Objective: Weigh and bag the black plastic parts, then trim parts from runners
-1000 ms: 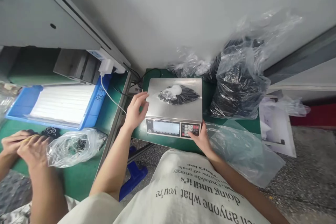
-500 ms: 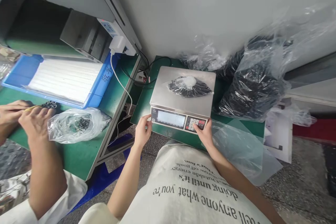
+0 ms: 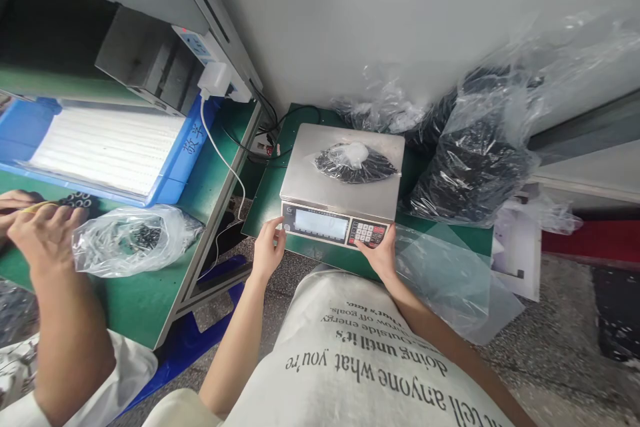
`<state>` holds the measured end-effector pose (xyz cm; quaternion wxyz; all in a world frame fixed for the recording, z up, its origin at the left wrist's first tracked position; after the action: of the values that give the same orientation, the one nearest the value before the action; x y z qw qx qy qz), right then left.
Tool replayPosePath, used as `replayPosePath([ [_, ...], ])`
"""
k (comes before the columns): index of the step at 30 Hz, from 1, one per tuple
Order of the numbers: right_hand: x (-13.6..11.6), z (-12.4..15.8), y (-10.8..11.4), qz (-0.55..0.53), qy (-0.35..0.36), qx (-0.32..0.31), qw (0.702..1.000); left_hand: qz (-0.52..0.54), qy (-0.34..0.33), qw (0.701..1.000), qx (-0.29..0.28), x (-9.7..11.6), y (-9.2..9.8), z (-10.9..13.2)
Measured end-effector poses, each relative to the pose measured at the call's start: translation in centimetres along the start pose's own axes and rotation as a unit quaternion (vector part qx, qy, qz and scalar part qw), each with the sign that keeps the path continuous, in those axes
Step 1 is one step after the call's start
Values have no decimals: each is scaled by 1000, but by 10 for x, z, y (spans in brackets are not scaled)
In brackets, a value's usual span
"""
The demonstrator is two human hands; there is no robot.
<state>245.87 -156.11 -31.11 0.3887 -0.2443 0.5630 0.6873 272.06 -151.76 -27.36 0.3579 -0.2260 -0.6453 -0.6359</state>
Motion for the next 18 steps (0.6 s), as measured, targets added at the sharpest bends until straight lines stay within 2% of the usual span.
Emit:
replayPosePath([
  [2,2,-2,5,-34,-1,-18,999,-4,1,1000,-5,1,0,-1],
  [6,8,-12,19,-149,-4,-114,982,-7,7,1000,-7,2,1,-3],
  [8,9,-16,27,-167,1,-136,976,-12,-1,1000,-3,3,2,-4],
  [12,8,-21,34,-169,12,-139,976,-20,-18,1000,0,6,2,-5],
  [18,7,-22,26,-156,39,-116,980,-7,-30,1000,-7,8,-2,-8],
])
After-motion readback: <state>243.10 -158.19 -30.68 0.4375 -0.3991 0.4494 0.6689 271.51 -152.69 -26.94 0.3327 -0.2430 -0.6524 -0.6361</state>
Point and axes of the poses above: each hand's wrist, its own z-axis away from the middle knuckle, its own y-axis out of the back of the hand, x = y × z, the point moved 1 cm from there along -z, towards the middle knuckle, and after that the axes turned 7 degrees about -x, right-handed, at the moved point
